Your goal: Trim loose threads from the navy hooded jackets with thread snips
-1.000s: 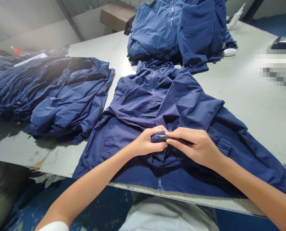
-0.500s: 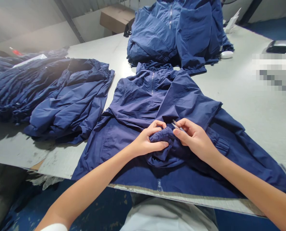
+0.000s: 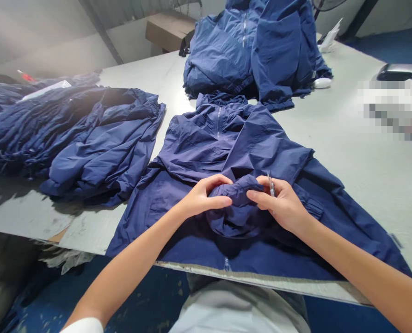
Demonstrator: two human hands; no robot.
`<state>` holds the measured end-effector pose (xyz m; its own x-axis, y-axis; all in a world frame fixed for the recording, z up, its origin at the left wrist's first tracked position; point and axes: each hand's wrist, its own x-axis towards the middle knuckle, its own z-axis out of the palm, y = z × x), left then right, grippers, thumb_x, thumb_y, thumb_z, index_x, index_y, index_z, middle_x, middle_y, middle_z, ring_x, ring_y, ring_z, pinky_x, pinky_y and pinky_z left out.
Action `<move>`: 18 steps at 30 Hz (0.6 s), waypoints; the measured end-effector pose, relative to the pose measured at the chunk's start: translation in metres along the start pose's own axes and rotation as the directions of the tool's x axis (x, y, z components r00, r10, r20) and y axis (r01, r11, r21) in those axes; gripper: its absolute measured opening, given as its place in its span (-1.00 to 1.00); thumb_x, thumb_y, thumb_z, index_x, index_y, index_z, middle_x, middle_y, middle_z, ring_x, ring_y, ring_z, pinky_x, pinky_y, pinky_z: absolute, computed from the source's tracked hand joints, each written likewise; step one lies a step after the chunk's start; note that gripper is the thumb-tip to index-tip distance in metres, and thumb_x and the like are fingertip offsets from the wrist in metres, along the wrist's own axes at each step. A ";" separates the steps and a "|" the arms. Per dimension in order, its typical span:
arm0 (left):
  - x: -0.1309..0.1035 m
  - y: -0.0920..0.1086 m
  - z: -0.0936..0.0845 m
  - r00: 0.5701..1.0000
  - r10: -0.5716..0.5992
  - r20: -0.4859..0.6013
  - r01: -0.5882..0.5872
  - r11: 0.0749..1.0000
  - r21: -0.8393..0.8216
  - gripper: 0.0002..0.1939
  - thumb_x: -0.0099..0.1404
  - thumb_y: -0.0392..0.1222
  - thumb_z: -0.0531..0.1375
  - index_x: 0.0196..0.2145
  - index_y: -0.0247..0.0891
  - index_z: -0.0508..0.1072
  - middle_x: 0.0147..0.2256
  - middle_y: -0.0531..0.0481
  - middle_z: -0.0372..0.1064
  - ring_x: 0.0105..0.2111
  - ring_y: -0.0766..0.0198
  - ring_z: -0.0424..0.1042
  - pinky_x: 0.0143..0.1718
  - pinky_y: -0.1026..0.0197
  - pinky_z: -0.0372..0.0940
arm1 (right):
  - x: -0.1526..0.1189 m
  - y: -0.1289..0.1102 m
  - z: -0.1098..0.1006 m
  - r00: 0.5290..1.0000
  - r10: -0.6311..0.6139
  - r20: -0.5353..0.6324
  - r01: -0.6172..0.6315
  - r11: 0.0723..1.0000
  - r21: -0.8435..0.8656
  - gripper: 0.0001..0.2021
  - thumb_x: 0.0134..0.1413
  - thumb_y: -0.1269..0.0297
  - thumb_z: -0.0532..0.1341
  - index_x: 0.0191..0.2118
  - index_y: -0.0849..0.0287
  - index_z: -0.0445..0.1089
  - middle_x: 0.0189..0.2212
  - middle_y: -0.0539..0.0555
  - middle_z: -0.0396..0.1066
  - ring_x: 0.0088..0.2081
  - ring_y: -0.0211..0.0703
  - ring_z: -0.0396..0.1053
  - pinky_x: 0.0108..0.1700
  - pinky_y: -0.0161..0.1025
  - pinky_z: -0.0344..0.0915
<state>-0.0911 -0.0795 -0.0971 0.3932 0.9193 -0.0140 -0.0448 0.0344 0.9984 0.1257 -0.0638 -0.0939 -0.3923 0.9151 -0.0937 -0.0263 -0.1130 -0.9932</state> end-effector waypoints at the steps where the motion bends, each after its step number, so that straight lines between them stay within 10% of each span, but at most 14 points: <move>1: -0.002 0.003 -0.003 0.999 -0.030 -0.024 0.028 0.997 -0.069 -0.61 0.03 0.07 0.39 -0.33 -0.28 0.47 -0.39 0.04 0.34 -0.40 0.32 0.30 -0.34 0.32 0.20 | 0.001 -0.002 -0.001 1.000 0.001 -0.025 0.001 0.998 0.065 -0.60 -0.17 0.00 0.44 -0.50 0.16 0.28 -0.65 -0.16 0.04 -0.63 -0.43 -0.08 -0.59 -0.35 -0.13; 12: -0.038 0.039 0.026 0.959 -0.163 -0.234 0.048 0.901 -0.431 -0.65 0.13 0.03 0.35 -0.46 -0.30 0.36 -0.55 0.10 0.25 -0.55 0.42 0.24 -0.48 0.36 0.17 | -0.009 -0.035 -0.004 0.988 0.131 -0.080 -0.101 0.948 0.303 -0.44 -0.33 -0.07 0.50 -0.28 0.09 0.26 -0.69 -0.27 -0.11 -0.66 -0.47 -0.19 -0.61 -0.41 -0.21; 18: -0.055 0.050 0.048 0.926 -0.219 -0.309 0.008 0.827 -0.562 -0.67 0.15 0.00 0.35 -0.46 -0.29 0.37 -0.58 0.12 0.23 -0.60 0.45 0.20 -0.54 0.38 0.12 | -0.017 -0.042 -0.001 0.939 0.045 -0.342 0.016 0.985 0.173 -0.60 -0.13 0.02 0.45 -0.27 0.18 0.42 -0.60 -0.13 0.15 -0.59 -0.41 -0.04 -0.58 -0.37 -0.04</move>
<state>-0.0710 -0.1468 -0.0439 0.0900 0.9645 -0.2484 -0.5502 0.2560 0.7948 0.1343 -0.0746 -0.0505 -0.0550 0.9862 -0.1561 -0.1914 -0.1639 -0.9677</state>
